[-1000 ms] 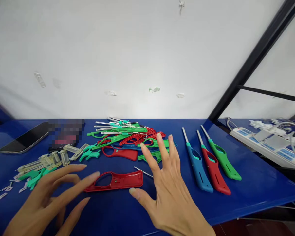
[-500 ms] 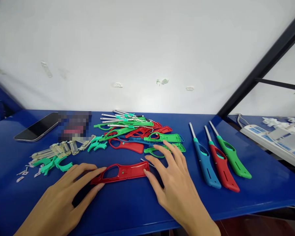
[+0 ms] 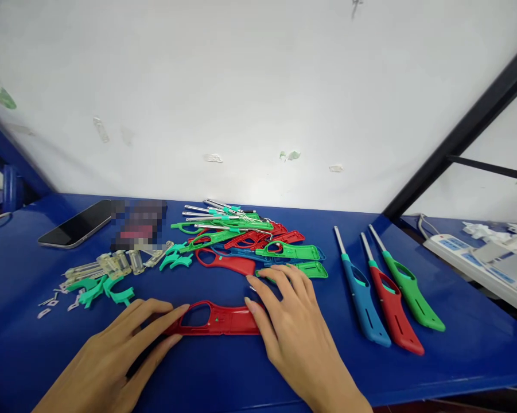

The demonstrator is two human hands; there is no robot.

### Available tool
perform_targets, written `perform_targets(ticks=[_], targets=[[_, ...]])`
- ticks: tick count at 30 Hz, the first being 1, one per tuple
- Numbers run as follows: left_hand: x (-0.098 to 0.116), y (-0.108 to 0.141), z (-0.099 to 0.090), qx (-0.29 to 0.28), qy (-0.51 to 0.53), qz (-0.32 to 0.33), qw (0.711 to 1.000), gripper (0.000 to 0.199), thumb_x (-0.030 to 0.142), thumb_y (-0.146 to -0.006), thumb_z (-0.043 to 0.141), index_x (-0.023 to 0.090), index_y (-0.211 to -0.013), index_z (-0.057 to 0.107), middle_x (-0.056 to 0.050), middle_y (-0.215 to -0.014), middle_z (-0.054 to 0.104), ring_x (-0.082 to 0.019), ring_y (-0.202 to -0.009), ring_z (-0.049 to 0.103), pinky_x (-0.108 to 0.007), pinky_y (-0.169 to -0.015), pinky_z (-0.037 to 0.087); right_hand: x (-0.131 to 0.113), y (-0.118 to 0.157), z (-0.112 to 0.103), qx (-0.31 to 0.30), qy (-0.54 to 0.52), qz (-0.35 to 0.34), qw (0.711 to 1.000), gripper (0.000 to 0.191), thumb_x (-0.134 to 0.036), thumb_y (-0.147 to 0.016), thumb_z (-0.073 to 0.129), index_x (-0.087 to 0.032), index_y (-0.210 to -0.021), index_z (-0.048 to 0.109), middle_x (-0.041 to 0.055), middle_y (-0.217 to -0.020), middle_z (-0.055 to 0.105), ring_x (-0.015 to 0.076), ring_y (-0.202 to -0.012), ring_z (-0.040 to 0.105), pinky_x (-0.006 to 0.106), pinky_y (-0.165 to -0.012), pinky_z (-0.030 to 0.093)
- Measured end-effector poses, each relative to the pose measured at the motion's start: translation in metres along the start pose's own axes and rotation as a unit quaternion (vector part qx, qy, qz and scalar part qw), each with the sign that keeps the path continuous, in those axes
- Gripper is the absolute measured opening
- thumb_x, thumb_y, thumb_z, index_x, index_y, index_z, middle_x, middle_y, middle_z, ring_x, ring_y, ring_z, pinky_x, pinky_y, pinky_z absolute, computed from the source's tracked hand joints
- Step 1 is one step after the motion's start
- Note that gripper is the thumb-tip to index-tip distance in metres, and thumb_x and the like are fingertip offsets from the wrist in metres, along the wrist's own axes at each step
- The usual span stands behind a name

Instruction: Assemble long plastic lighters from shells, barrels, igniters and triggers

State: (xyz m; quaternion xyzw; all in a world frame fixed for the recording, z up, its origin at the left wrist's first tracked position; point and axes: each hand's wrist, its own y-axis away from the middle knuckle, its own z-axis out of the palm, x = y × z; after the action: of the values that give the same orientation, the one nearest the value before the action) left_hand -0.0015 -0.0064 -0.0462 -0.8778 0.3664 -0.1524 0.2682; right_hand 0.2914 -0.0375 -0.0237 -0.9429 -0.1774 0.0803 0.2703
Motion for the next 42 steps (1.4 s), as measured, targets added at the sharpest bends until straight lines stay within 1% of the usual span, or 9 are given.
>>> perform_targets(ticks=[11,16,20,22,25,31,35,38,42], targets=[[-0.001,-0.002,-0.001,0.023,0.027,-0.003,0.999,0.038,0.038,-0.118,0.04,0.028,-0.13,0.075,-0.002,-0.106,0.078,-0.017,-0.092,0.078,-0.021,-0.074,0.066,-0.02,-0.039,-0.002,-0.078,0.016,-0.054,0.995,0.036,-0.034,-0.113,0.053,-0.024,-0.142,0.07,0.0142,-0.146,0.07,0.0348,-0.139,0.062,0.06,-0.113,0.057],[-0.001,0.002,0.0,0.016,0.018,-0.003,1.0,0.038,0.034,-0.118,0.039,0.026,-0.131,0.074,-0.004,-0.108,0.078,-0.018,-0.094,0.078,-0.022,-0.076,0.066,-0.005,-0.066,-0.003,-0.094,0.06,-0.084,0.99,0.029,-0.028,-0.111,0.057,-0.022,-0.132,0.075,0.0149,-0.14,0.072,0.0362,-0.132,0.066,0.061,-0.111,0.057],[-0.001,0.004,0.002,0.004,0.016,-0.001,1.0,0.036,0.033,-0.117,0.04,0.026,-0.135,0.071,-0.004,-0.111,0.078,-0.02,-0.096,0.079,-0.023,-0.075,0.067,0.017,-0.093,0.005,-0.102,0.117,-0.077,0.985,0.02,-0.016,-0.107,0.061,-0.019,-0.119,0.077,0.0112,-0.12,0.077,0.031,-0.119,0.07,0.056,-0.105,0.059],[-0.002,0.004,0.003,0.007,0.019,-0.001,1.0,0.036,0.034,-0.117,0.039,0.026,-0.135,0.07,-0.004,-0.11,0.078,-0.019,-0.094,0.079,-0.023,-0.071,0.067,0.029,-0.101,0.01,-0.106,0.143,-0.063,0.982,0.014,-0.023,-0.105,0.07,-0.018,-0.117,0.075,0.0075,-0.117,0.076,0.0263,-0.114,0.073,0.051,-0.101,0.061],[-0.002,0.003,0.005,0.011,0.025,-0.006,1.0,0.035,0.033,-0.117,0.04,0.028,-0.134,0.07,-0.003,-0.108,0.077,-0.019,-0.091,0.079,-0.022,-0.067,0.066,0.04,-0.105,0.015,-0.115,0.159,-0.061,0.979,0.024,-0.035,-0.104,0.074,-0.018,-0.121,0.072,0.0063,-0.123,0.075,0.023,-0.111,0.074,0.047,-0.097,0.063],[0.0,0.003,0.004,0.01,0.043,-0.052,0.998,0.034,0.036,-0.115,0.045,0.029,-0.143,0.064,-0.003,-0.114,0.078,-0.02,-0.096,0.08,-0.023,-0.07,0.067,0.049,-0.104,0.019,-0.133,0.14,-0.079,0.978,0.026,-0.037,-0.105,0.073,-0.019,-0.125,0.072,0.0075,-0.127,0.074,0.0232,-0.111,0.073,0.047,-0.097,0.063],[0.003,0.003,0.001,0.011,0.065,-0.128,0.99,0.043,0.039,-0.114,0.049,0.031,-0.156,0.051,0.0,-0.105,0.078,-0.017,-0.085,0.078,-0.025,-0.079,0.067,0.053,-0.105,0.022,-0.117,0.095,-0.085,0.985,0.023,-0.036,-0.104,0.073,-0.018,-0.119,0.072,0.0063,-0.122,0.075,0.0232,-0.111,0.073,0.048,-0.099,0.062],[0.004,0.004,0.001,0.014,0.088,-0.15,0.985,0.045,0.035,-0.113,0.05,0.033,-0.158,0.048,0.002,-0.102,0.077,-0.014,-0.076,0.076,-0.023,-0.073,0.066,0.054,-0.108,0.02,-0.075,0.042,-0.067,0.994,0.015,-0.033,-0.106,0.069,-0.019,-0.109,0.072,0.0047,-0.114,0.075,0.0226,-0.106,0.072,0.046,-0.098,0.059],[0.004,0.007,0.002,0.008,0.064,-0.158,0.985,0.046,0.033,-0.113,0.05,0.036,-0.159,0.048,0.0,-0.108,0.077,-0.018,-0.088,0.079,-0.026,-0.075,0.067,0.048,-0.112,0.006,-0.007,-0.046,-0.03,0.998,0.014,-0.032,-0.111,0.058,-0.023,-0.104,0.066,0.0053,-0.107,0.075,0.021,-0.094,0.07,0.037,-0.084,0.056]])
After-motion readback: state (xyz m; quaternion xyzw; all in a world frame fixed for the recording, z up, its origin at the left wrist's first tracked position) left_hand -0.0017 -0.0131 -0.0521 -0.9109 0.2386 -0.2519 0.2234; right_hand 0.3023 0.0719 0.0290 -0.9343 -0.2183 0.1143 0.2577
